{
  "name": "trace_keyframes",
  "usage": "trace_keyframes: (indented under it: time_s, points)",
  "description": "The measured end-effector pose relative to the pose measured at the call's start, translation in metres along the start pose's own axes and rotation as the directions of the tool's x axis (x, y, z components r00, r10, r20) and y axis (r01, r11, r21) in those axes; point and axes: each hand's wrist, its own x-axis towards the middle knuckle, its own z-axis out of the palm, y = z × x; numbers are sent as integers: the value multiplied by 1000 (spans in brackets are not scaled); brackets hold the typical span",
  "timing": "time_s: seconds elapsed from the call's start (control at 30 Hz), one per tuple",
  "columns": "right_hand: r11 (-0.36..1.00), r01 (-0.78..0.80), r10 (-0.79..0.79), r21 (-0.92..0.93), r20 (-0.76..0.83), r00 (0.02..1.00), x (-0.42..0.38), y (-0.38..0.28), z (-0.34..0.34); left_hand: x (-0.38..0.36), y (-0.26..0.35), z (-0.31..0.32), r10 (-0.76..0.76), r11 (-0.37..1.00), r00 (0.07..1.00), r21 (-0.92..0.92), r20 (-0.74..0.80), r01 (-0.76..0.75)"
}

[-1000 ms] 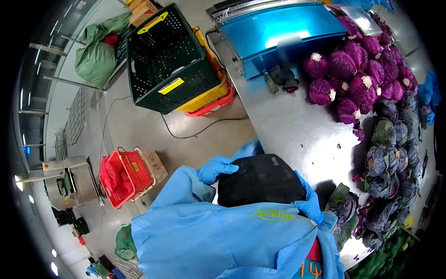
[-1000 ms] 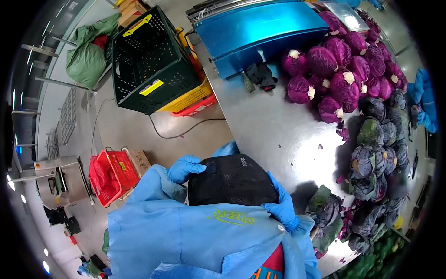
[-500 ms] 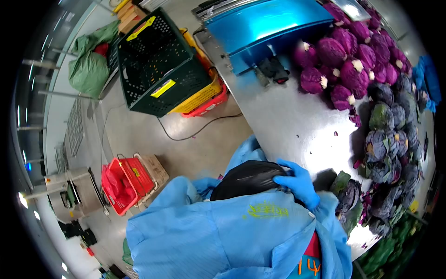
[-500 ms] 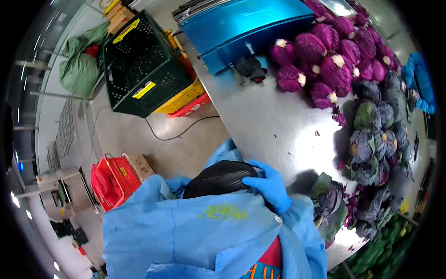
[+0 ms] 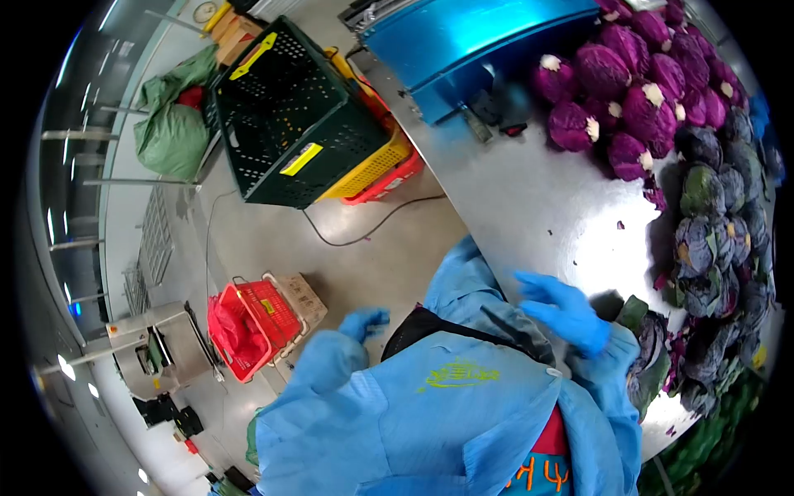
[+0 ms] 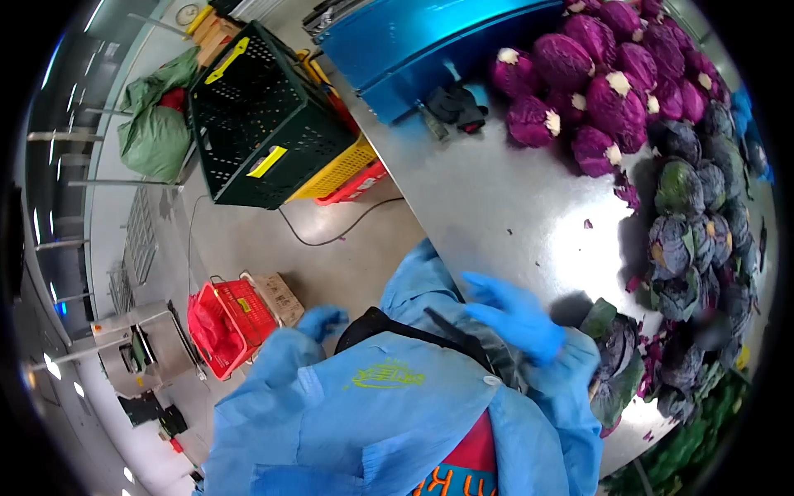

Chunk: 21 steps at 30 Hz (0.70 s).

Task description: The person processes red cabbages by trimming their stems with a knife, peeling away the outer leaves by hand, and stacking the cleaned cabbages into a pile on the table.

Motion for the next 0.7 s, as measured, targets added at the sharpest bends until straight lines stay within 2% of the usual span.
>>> trace_keyframes:
  time_s: [0.07, 0.1, 0.13, 0.2, 0.23, 0.27, 0.33, 0.43, 0.57, 0.67, 0.7]
  points:
    - [999, -17, 21, 35, -111, 994, -47, 24, -17, -10, 54, 24, 190, 981, 976, 26, 108, -194]
    - [990, -82, 94, 116, -97, 991, -71, 38, -17, -36, 90, 50, 293, 912, 909, 200, 297, -359]
    - [970, -144, 162, 195, -82, 983, -93, 50, -14, -59, 118, 77, 339, 780, 798, 325, 498, -535]
    - [887, -402, 401, 228, 53, 915, -134, 58, -5, -67, 138, 111, 300, 453, 566, 407, 768, -793]
    - [904, -376, 376, 206, 37, 926, -157, 70, 3, -72, 145, 126, 218, 267, 431, 371, 875, -889]
    - [921, -345, 348, 182, 17, 937, -173, 81, 10, -78, 153, 140, -25, 296, 608, 587, 793, -753]
    - [946, -284, 292, 156, -27, 956, -198, 98, 26, -68, 155, 147, -99, 155, 647, 654, 756, -740]
    - [931, -259, 289, 257, -88, 953, -201, 114, 48, -62, 160, 146, -185, 224, 735, 756, 652, -614]
    - [896, -247, 318, 368, -147, 936, -203, 126, 63, -64, 175, 139, -389, 142, 768, 857, 509, -495]
    - [889, -227, 312, 398, -161, 937, -198, 132, 64, -69, 190, 152, -570, 113, 709, 895, 414, -432]
    - [890, -210, 294, 405, -157, 943, -199, 136, 61, -69, 189, 154, -585, 116, 695, 890, 419, -440]
